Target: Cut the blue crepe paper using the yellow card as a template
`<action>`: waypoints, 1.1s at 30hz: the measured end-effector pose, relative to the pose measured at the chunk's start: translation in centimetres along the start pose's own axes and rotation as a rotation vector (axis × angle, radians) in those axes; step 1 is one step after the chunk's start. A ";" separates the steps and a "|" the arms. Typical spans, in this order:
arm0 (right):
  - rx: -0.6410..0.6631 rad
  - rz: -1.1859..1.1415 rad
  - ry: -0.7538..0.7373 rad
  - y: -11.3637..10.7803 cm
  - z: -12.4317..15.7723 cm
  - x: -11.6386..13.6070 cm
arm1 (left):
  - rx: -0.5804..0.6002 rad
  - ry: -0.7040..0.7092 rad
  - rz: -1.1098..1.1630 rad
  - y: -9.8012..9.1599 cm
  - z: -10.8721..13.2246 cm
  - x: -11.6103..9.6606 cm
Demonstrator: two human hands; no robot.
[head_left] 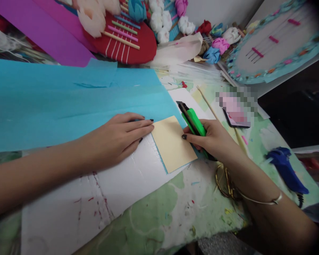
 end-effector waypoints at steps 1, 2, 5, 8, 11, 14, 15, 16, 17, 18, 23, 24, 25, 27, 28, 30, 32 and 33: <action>-0.002 0.001 0.001 0.0 0.0 0.0 | 0.000 0.000 0.000 0.0 0.0 0.0; -0.005 0.002 0.003 0.0 0.0 0.0 | 0.002 -0.002 -0.001 0.0 0.0 0.0; -0.012 -0.001 0.006 0.1 0.0 0.0 | 0.006 -0.009 0.004 0.2 0.2 0.1; -0.020 0.005 0.002 0.1 0.1 0.1 | -0.009 -0.023 0.013 0.2 0.3 0.2; -0.018 0.005 0.000 0.1 0.2 0.1 | 0.001 -0.063 0.016 0.3 0.3 0.4; -0.013 0.012 0.002 0.2 0.2 0.1 | 0.032 -0.123 0.036 0.4 0.2 0.6; -0.014 0.021 0.003 0.2 0.2 0.2 | 0.041 -0.140 0.044 0.4 0.1 0.7; -0.016 0.032 0.004 0.2 0.2 0.2 | 0.047 -0.152 0.050 0.4 0.1 0.7; -0.019 0.044 0.003 0.2 0.2 0.2 | 0.052 -0.160 0.056 0.3 0.1 0.7; -0.023 0.053 0.002 0.2 0.2 0.3 | 0.055 -0.165 0.061 0.3 0.1 0.7; -0.031 0.051 0.010 0.2 0.2 0.2 | 0.061 -0.180 0.063 0.2 0.0 0.7; -0.030 0.048 0.012 0.2 0.2 0.2 | 0.062 -0.179 0.064 0.2 0.0 0.7; -0.027 0.048 0.011 0.2 0.2 0.1 | 0.062 -0.176 0.065 0.2 0.0 0.7; -0.022 0.051 0.004 0.2 0.3 0.1 | 0.056 -0.165 0.068 0.2 0.0 0.7; -0.020 0.053 0.001 0.2 0.3 0.1 | 0.054 -0.158 0.070 0.3 0.0 0.7; -0.017 0.053 -0.002 0.3 0.2 0.1 | 0.052 -0.147 0.076 0.3 0.0 0.7; -0.014 0.051 -0.003 0.3 0.2 0.1 | 0.046 -0.141 0.085 0.4 0.1 0.7; -0.013 0.050 -0.004 0.3 0.2 0.1 | 0.043 -0.138 0.088 0.4 0.1 0.7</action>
Point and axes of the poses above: each hand's wrist, its own z-axis away from the middle knuckle, its own y-axis out of the palm, x = y × z, the point moved 6 cm from there along -z, towards the middle knuckle, and after that the axes turned 2 degrees about z, right-handed, at the moved point
